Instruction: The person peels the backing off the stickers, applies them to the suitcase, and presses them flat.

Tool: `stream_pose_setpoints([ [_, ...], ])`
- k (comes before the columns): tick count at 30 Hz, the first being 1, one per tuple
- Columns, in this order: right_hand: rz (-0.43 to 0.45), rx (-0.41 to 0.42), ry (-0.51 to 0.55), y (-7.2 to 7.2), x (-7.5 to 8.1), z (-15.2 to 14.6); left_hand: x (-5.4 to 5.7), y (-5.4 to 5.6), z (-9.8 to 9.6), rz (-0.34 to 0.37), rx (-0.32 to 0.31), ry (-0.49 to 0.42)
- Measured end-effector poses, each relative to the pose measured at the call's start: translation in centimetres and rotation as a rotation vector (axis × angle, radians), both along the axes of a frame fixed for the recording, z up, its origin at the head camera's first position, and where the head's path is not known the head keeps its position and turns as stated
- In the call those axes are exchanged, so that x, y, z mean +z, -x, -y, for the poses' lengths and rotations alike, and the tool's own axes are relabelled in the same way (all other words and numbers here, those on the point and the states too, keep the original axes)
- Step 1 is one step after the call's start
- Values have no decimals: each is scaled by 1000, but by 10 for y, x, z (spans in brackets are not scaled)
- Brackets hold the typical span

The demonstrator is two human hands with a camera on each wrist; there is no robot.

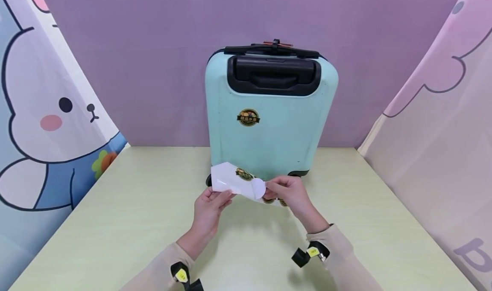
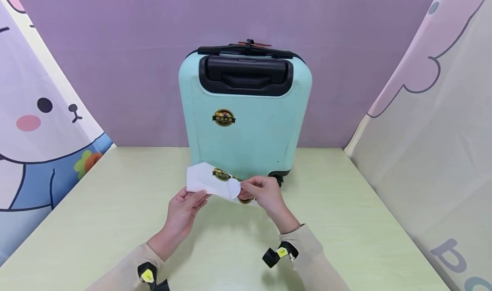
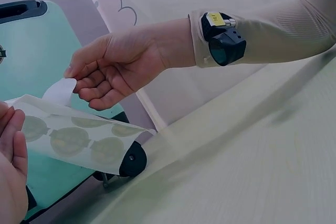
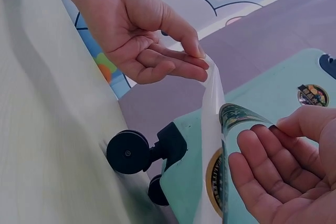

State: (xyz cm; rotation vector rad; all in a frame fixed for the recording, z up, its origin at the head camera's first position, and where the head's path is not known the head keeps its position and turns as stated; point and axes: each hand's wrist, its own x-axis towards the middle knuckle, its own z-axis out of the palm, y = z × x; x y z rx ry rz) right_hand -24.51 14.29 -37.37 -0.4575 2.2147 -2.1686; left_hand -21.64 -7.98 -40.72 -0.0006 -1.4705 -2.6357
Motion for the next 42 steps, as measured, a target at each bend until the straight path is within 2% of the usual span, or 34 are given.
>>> stream_pose_setpoints([
  [9, 3, 8, 23, -2, 1, -5, -2, 1, 1, -8, -12, -34],
  [18, 9, -13, 11, -1, -2, -9, -3, 0, 4, 6, -28, -2],
  [31, 27, -28, 17, -1, -2, -13, -11, 1, 14, 122, -28, 51],
  [42, 22, -44, 6, 0, -4, -16, -28, 4, 24, 211, -47, 68],
])
